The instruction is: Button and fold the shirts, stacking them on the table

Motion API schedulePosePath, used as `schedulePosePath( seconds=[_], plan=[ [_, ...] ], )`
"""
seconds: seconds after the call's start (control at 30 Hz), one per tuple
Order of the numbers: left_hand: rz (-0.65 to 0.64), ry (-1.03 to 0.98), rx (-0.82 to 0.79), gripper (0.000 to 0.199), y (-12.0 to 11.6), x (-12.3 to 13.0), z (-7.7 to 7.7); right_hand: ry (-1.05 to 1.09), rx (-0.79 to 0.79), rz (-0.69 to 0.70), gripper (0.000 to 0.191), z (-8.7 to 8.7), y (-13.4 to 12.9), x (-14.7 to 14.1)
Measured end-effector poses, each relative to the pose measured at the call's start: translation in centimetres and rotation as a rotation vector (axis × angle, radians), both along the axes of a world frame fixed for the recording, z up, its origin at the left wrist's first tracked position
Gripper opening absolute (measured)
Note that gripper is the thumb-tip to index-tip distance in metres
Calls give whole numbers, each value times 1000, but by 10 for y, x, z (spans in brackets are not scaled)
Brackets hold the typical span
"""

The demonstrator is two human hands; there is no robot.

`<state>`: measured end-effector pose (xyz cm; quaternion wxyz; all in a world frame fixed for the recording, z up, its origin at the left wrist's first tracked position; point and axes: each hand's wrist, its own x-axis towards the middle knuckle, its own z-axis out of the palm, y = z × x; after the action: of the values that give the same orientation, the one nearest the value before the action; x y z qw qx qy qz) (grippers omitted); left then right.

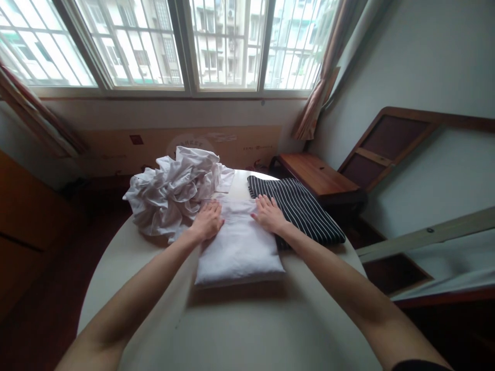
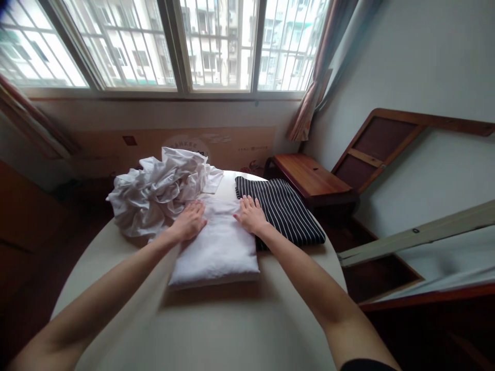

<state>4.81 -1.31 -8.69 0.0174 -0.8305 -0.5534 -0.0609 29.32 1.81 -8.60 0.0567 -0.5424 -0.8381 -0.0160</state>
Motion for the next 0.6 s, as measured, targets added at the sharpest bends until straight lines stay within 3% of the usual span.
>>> schedulePosePath(
  seconds=[0.07,0.13,0.23,0.33,0.43,0.6],
  plan=[
    [-165,-37,2,59,-32,1,7,55,28,138,79,10,-25,-7],
    [-393,-64,-76,69,-66,-1,7,87,-42,373,87,12,-53,-17],
    [-492,-57,-177,89,-99,-8,-6,93,-200,570,96,5,-84,-24],
    [-448,-39,-227,93,-107,-18,-20,101,-242,582,95,-4,-93,-16],
    [-426,-45,-247,92,-111,-29,-23,102,-227,569,92,-7,-95,4],
    [-458,-52,-322,87,-119,-44,-1,87,-255,539,85,2,-96,29]
  ],
)
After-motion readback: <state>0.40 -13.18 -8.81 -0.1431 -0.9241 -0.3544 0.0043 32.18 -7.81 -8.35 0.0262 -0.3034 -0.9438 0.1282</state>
